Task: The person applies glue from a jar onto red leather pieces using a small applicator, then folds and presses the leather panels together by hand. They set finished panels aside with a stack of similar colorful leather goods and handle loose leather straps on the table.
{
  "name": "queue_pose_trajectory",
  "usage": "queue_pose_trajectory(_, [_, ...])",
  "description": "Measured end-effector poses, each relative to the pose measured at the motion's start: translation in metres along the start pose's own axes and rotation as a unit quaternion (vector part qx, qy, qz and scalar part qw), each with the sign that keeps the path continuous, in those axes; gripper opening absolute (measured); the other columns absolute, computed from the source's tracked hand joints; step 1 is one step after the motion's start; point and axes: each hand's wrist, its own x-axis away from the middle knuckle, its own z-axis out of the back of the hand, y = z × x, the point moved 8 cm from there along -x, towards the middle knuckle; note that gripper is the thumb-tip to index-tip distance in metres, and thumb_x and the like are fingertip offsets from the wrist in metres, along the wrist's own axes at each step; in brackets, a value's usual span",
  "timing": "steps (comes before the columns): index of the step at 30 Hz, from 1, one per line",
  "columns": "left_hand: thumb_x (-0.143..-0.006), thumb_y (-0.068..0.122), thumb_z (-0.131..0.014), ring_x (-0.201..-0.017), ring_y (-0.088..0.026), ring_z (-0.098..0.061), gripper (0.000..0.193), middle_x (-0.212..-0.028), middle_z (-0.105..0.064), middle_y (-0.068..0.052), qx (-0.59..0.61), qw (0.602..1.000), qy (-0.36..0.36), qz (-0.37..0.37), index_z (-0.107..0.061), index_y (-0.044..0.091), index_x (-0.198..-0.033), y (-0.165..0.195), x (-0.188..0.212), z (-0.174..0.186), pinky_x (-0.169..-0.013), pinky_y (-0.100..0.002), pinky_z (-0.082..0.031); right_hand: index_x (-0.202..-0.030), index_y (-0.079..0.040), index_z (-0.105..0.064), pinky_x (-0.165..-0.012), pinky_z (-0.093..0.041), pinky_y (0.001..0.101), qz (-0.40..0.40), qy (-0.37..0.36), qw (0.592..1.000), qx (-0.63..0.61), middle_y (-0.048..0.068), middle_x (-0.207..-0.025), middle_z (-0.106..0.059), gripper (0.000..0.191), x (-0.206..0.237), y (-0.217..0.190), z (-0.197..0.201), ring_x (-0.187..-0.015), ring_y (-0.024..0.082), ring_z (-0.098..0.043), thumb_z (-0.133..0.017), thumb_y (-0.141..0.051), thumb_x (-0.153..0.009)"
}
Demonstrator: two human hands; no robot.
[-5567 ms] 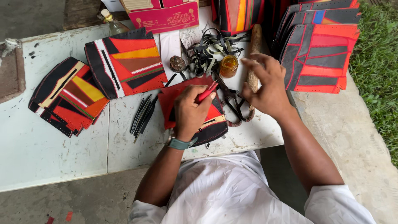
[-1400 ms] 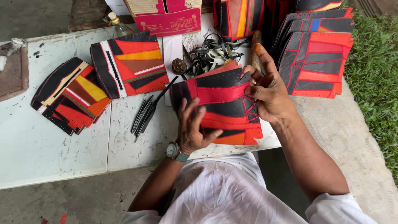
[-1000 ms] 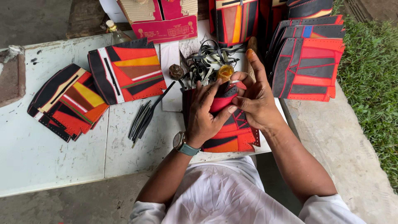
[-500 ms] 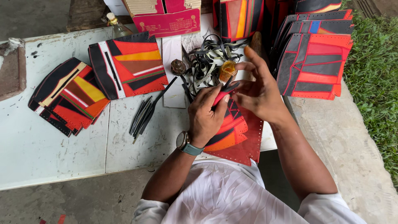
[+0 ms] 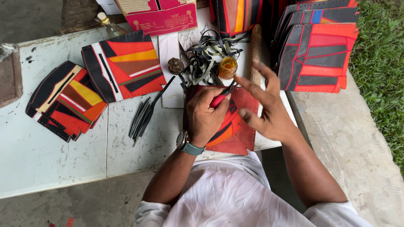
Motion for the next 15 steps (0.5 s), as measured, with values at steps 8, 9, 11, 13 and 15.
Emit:
queue_pose_trajectory(8, [-0.088, -0.001, -0.076, -0.094, -0.029, -0.073, 0.019, -0.101, -0.072, -0.013, -0.02, 1.0, -0.006, 0.0, -0.065, 0.002, -0.102, -0.004, -0.001, -0.001, -0.083, -0.038, -0.059, -0.141, -0.021, -0.065, -0.126, -0.024, 0.0564, 0.06, 0.033, 0.985, 0.157, 0.023, -0.159, -0.038, 0.062, 0.006, -0.019, 0.007, -0.151, 0.043, -0.032, -0.07, -0.043, -0.084])
queue_pose_trajectory(9, [-0.088, -0.001, -0.076, -0.094, -0.03, -0.073, 0.018, -0.101, -0.072, -0.013, -0.023, 1.0, -0.004, -0.002, -0.065, 0.002, -0.102, -0.005, -0.002, -0.001, -0.083, -0.039, -0.059, -0.138, -0.024, -0.068, -0.126, -0.025, 0.0561, 0.07, 0.031, 0.983, 0.165, 0.02, -0.158, -0.041, 0.058, 0.008, -0.021, 0.007, -0.15, 0.041, -0.034, -0.071, -0.043, -0.083])
queue_pose_trajectory(11, [-0.087, 0.0, -0.076, -0.094, -0.03, -0.073, 0.017, -0.1, -0.072, -0.013, -0.025, 1.0, -0.006, 0.014, -0.065, 0.002, -0.1, -0.007, -0.003, -0.003, -0.082, -0.038, -0.059, -0.141, -0.02, -0.068, -0.124, -0.025, 0.0587, 0.071, 0.058, 0.974, 0.205, 0.021, -0.158, -0.04, 0.059, 0.01, -0.023, 0.01, -0.149, 0.043, -0.032, -0.07, -0.043, -0.087])
queue_pose_trajectory(13, [-0.087, 0.0, -0.076, -0.093, -0.03, -0.073, 0.016, -0.1, -0.072, -0.013, -0.027, 0.999, -0.012, 0.019, -0.065, 0.003, -0.098, -0.007, -0.003, -0.005, -0.082, -0.038, -0.059, -0.14, -0.021, -0.069, -0.121, -0.025, 0.0603, 0.093, 0.062, 0.96, 0.256, 0.02, -0.157, -0.041, 0.056, 0.01, -0.025, 0.01, -0.146, 0.042, -0.033, -0.07, -0.044, -0.089])
queue_pose_trajectory(15, [-0.086, 0.001, -0.076, -0.093, -0.03, -0.073, 0.017, -0.101, -0.072, -0.013, -0.031, 0.999, -0.014, 0.011, -0.065, 0.002, -0.098, -0.007, -0.004, -0.005, -0.082, -0.039, -0.059, -0.135, -0.027, -0.073, -0.115, -0.026, 0.0609, 0.141, 0.044, 0.937, 0.317, 0.015, -0.155, -0.045, 0.049, 0.01, -0.03, 0.002, -0.143, 0.04, -0.034, -0.071, -0.046, -0.089])
